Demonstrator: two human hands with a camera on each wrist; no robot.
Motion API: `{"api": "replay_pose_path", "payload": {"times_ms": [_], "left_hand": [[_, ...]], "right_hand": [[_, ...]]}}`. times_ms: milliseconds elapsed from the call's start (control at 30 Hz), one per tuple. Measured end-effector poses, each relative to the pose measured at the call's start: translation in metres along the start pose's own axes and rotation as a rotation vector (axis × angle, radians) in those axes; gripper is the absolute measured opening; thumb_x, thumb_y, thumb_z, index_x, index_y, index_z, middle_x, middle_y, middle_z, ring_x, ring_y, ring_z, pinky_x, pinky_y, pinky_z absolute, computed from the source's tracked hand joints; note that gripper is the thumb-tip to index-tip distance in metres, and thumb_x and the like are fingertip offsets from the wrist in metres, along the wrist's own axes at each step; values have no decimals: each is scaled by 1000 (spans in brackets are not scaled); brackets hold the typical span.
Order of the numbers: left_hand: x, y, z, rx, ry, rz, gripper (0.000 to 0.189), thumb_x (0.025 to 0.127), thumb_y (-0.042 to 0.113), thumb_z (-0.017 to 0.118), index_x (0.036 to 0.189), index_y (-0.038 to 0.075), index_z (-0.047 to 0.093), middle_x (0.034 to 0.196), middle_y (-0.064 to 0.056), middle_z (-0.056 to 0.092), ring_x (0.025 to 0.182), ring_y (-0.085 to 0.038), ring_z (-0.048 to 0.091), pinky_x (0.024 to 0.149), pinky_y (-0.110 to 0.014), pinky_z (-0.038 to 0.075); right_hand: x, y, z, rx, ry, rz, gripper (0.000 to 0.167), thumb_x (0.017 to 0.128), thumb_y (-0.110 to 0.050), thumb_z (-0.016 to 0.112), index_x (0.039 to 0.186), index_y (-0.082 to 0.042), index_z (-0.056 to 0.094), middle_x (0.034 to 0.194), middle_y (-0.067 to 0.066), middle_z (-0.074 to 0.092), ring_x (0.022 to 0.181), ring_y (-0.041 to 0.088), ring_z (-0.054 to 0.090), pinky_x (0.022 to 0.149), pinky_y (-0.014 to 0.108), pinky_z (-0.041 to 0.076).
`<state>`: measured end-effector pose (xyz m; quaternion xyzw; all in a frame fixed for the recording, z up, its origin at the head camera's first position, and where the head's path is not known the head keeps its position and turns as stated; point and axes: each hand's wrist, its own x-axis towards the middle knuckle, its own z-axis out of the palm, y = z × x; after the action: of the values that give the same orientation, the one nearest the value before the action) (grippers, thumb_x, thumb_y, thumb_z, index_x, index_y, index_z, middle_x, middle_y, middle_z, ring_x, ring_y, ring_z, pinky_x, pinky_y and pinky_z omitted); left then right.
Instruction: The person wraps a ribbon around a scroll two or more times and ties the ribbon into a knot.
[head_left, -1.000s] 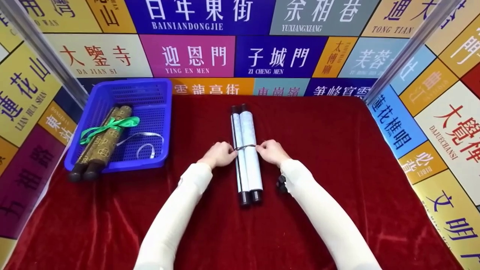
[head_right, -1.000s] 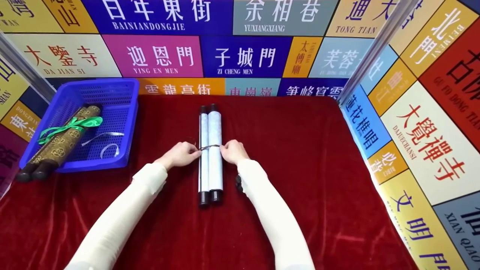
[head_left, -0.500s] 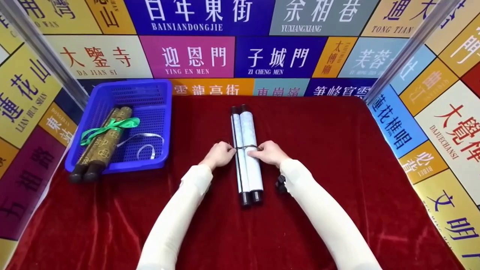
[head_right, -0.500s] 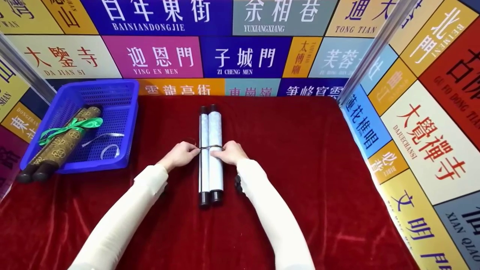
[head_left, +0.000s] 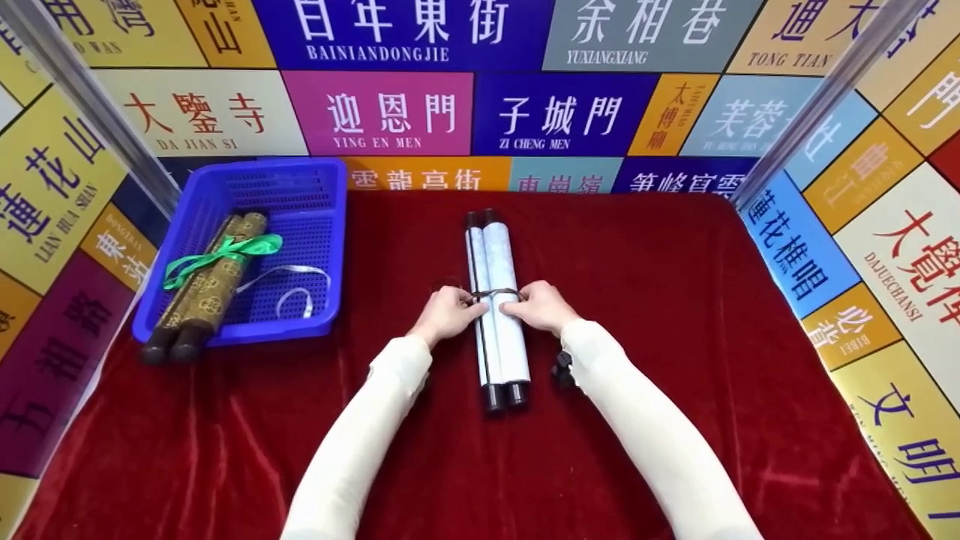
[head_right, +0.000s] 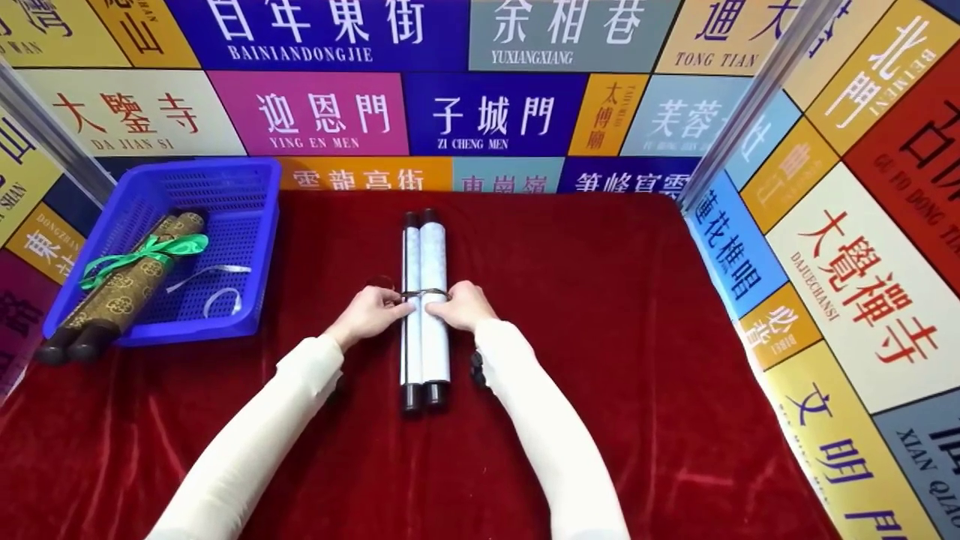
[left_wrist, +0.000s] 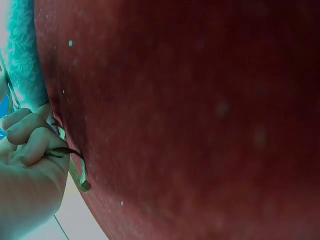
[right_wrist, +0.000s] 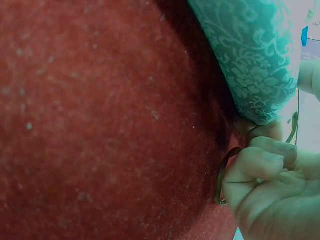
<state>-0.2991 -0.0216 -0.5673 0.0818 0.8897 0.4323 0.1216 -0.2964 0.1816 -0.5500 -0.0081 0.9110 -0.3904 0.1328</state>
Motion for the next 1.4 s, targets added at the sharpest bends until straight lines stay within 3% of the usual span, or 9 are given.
{"api": "replay_pose_path", "payload": {"times_ms": [167, 333, 467, 533, 600, 733, 900, 1033, 1400], "left_hand": [[3, 2, 3, -47, -11, 17, 25, 93, 29, 69, 92, 4, 73, 54, 11, 41, 53, -5, 41, 54, -20, 34], [4, 2, 2, 8, -22, -12, 28, 93, 34, 68, 90, 7, 74, 58, 7, 46, 58, -9, 44, 58, -23, 37], [3, 0, -1, 32, -17, -43, 37, 94, 40, 67, 107, 6, 76, 86, -2, 70, 80, -15, 61, 77, -29, 50], [3, 0, -4, 33, -8, -42, 40, 95, 40, 65, 113, 6, 75, 104, -6, 75, 94, -18, 66, 88, -33, 53], [2, -1, -6, 40, 6, -29, 38, 97, 38, 64, 114, 6, 75, 110, -8, 75, 101, -20, 67, 93, -36, 53], [3, 1, -11, 52, 42, 17, 27, 98, 30, 63, 104, 8, 76, 86, -2, 70, 84, -18, 62, 84, -33, 51], [4, 4, -18, 65, 94, 87, 21, 98, 26, 64, 89, 9, 73, 63, 6, 47, 68, -14, 48, 72, -28, 42], [3, 0, -19, 63, 100, 82, 22, 98, 25, 64, 86, 8, 71, 65, 5, 49, 70, -14, 48, 73, -29, 42], [1, -10, -12, 116, 31, 26, 21, 101, 22, 58, 90, 9, 72, 87, -5, 69, 82, -20, 55, 82, -34, 47]], "right_hand": [[1, 1, -3, -33, 17, 2, 25, 79, -26, 70, 62, -15, 55, 54, -9, 41, 54, 10, 40, 53, 24, 35], [2, 3, -3, -26, -2, 7, 30, 82, -31, 72, 62, -16, 56, 52, -11, 38, 53, 8, 38, 52, 23, 32], [1, 5, -3, -16, -17, 4, 30, 83, -37, 75, 67, -13, 65, 53, -12, 38, 55, 8, 37, 53, 23, 31], [1, 6, -3, -11, -19, 1, 31, 84, -39, 75, 75, -9, 71, 55, -11, 40, 57, 8, 38, 54, 23, 32], [0, 6, -4, -10, -5, 4, 34, 85, -40, 75, 88, -6, 74, 61, -10, 48, 61, 9, 43, 58, 23, 36], [1, 6, -9, 20, 53, 4, 38, 87, -35, 72, 106, -3, 69, 78, -2, 59, 74, 12, 53, 68, 23, 43], [2, 6, -16, 43, 93, -88, 19, 91, -21, 71, 94, -2, 72, 81, 1, 64, 76, 13, 54, 72, 26, 45], [2, 10, -18, 48, 99, -146, 12, 92, -15, 70, 87, -4, 71, 77, -3, 61, 73, 12, 52, 72, 27, 43], [1, 21, -8, 124, 79, -73, 11, 95, -13, 65, 90, -2, 65, 65, -7, 50, 64, 10, 47, 65, 26, 39]]}}
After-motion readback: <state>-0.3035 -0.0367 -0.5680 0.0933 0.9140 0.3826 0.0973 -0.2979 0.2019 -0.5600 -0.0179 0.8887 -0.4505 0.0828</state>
